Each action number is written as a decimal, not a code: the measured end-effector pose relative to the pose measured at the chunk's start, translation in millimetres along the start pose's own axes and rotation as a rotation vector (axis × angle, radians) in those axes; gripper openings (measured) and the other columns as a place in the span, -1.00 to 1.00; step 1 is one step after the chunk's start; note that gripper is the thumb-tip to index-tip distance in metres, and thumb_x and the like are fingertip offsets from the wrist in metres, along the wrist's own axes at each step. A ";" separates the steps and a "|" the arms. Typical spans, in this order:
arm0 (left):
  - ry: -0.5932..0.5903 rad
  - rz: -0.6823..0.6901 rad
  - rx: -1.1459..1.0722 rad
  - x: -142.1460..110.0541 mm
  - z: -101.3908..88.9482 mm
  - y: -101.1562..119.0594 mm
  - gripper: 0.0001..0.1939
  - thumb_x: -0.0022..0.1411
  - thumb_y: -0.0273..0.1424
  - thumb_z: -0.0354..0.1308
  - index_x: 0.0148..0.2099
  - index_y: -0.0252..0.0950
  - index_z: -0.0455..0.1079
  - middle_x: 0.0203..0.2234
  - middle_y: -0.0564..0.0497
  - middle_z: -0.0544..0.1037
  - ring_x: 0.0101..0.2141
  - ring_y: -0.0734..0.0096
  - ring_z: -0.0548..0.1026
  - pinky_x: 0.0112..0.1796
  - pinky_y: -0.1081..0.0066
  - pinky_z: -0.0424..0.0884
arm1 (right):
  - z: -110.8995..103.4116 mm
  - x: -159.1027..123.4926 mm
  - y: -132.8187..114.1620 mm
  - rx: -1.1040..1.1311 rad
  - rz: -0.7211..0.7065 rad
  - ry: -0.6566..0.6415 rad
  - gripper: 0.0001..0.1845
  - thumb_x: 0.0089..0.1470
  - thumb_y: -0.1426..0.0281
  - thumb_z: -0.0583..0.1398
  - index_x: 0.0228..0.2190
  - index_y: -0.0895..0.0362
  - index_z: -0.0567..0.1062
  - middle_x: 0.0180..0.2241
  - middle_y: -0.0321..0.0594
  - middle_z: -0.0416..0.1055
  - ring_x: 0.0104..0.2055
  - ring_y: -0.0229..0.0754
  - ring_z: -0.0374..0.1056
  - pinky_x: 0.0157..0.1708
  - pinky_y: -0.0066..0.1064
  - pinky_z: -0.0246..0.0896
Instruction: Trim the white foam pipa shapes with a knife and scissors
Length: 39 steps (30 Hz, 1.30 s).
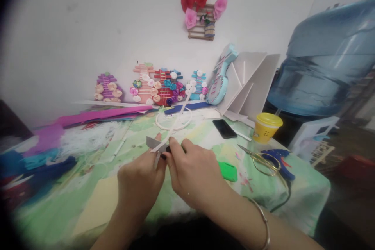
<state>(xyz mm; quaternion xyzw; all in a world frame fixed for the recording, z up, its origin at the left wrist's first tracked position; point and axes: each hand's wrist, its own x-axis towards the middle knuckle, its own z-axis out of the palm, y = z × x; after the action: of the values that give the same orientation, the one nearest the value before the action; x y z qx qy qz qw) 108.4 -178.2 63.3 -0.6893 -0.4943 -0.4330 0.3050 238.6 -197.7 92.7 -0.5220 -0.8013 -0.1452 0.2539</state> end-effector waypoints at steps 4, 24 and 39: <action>0.014 0.024 -0.028 -1.4 1.7 -0.4 -0.71 0.25 -0.43 -0.11 -0.25 -0.40 0.43 -0.65 -0.02 0.50 -0.66 0.36 0.43 -0.64 0.43 0.15 | -3.7 -3.8 -1.9 0.038 -0.048 -0.028 -0.55 0.18 0.36 -0.13 0.05 0.28 0.19 -0.28 -0.04 0.39 -0.35 -0.13 0.31 -0.44 -0.35 0.08; 0.085 0.082 -0.195 -10.1 4.2 -3.8 -0.73 0.25 -0.46 -0.05 -0.44 -0.39 0.40 -0.73 0.02 0.41 -0.60 0.43 0.46 -0.57 0.52 0.24 | -3.2 -9.0 3.4 -0.010 -0.009 -0.016 -0.86 0.17 0.35 -0.11 -0.33 0.11 0.18 -0.46 -0.24 0.30 -0.50 -0.17 0.22 -0.55 -0.39 -0.18; 0.134 0.138 -0.218 -16.3 6.1 -0.7 -0.84 0.18 -0.53 0.06 -0.18 -0.49 0.39 -0.39 -0.19 0.58 -0.40 0.35 0.55 -0.44 0.51 0.39 | -4.7 -7.5 6.8 0.033 0.048 -0.054 -0.85 0.18 0.34 -0.12 -0.32 0.12 0.18 -0.44 -0.22 0.32 -0.47 -0.15 0.27 -0.53 -0.39 -0.12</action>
<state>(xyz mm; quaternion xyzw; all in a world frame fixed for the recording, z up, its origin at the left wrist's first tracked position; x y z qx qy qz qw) 107.3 -179.6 45.9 -0.7202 -0.3741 -0.5073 0.2897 248.4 -202.9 92.1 -0.5405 -0.7974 -0.1119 0.2441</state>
